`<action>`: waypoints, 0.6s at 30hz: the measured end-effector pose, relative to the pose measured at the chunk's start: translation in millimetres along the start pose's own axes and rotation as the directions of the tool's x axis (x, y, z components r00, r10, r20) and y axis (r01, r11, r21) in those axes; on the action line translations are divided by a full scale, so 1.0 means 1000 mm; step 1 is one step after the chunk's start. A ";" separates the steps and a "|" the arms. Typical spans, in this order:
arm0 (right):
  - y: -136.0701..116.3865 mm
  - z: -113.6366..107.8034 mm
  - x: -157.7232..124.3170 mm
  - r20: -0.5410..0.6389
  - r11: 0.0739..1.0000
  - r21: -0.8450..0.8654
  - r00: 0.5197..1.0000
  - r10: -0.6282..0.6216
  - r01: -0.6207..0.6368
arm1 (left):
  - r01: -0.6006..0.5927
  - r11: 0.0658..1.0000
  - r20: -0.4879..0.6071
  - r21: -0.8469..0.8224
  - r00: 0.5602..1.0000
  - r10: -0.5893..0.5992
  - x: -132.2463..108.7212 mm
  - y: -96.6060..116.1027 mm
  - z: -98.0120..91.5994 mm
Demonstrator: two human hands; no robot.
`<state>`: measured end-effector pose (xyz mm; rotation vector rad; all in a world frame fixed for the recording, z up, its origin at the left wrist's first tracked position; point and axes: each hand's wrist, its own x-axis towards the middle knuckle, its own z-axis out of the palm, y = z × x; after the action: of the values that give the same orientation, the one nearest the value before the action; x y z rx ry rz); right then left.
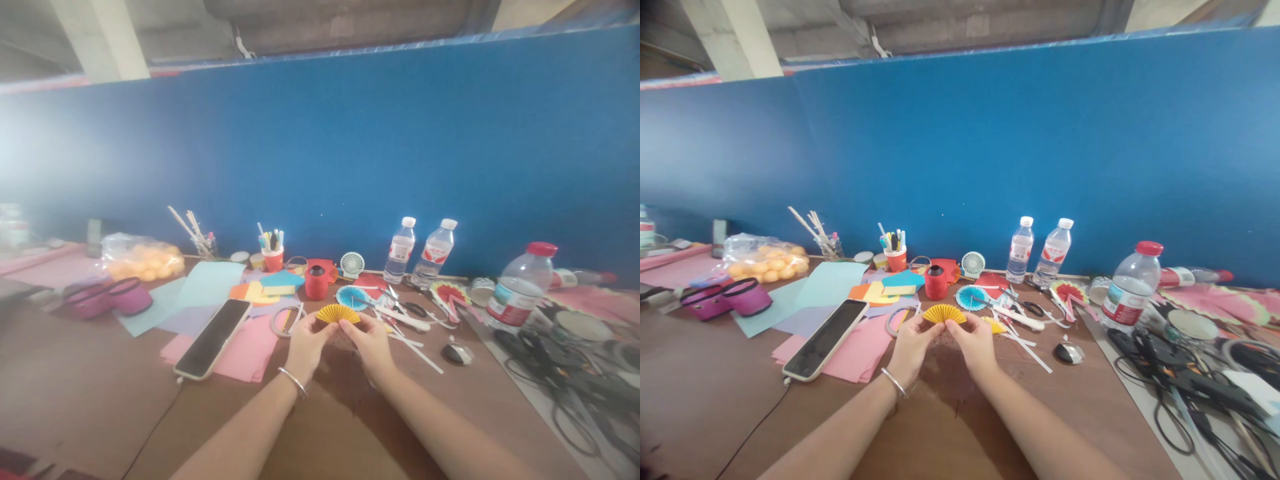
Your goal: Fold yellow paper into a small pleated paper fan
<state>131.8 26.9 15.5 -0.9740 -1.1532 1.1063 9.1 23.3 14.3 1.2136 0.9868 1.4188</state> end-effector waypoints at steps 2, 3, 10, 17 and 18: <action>0.002 0.000 0.001 0.009 1.000 -0.006 1.000 -0.005 0.005 | 0.004 1.000 0.001 -0.014 1.000 -0.004 0.000 0.000 0.000; 0.003 0.000 0.001 0.012 1.000 -0.008 1.000 -0.007 0.007 | 0.007 1.000 0.002 -0.021 1.000 -0.007 0.000 0.000 0.000; 0.000 0.001 -0.001 0.018 1.000 0.002 1.000 0.007 -0.007 | -0.007 0.997 0.008 0.079 1.000 0.007 0.000 -0.001 -0.003; 0.002 -0.001 0.001 0.045 0.995 0.056 0.996 0.076 -0.078 | -0.086 0.947 0.025 0.310 0.996 0.083 -0.001 0.005 -0.005; 0.003 -0.001 0.001 0.047 0.994 0.067 0.995 0.084 -0.087 | -0.096 0.938 0.035 0.333 0.995 0.090 -0.001 0.006 -0.005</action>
<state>132.7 28.4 12.8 -0.9572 -1.1104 1.2342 3.0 20.7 19.4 1.5364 1.2053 1.3430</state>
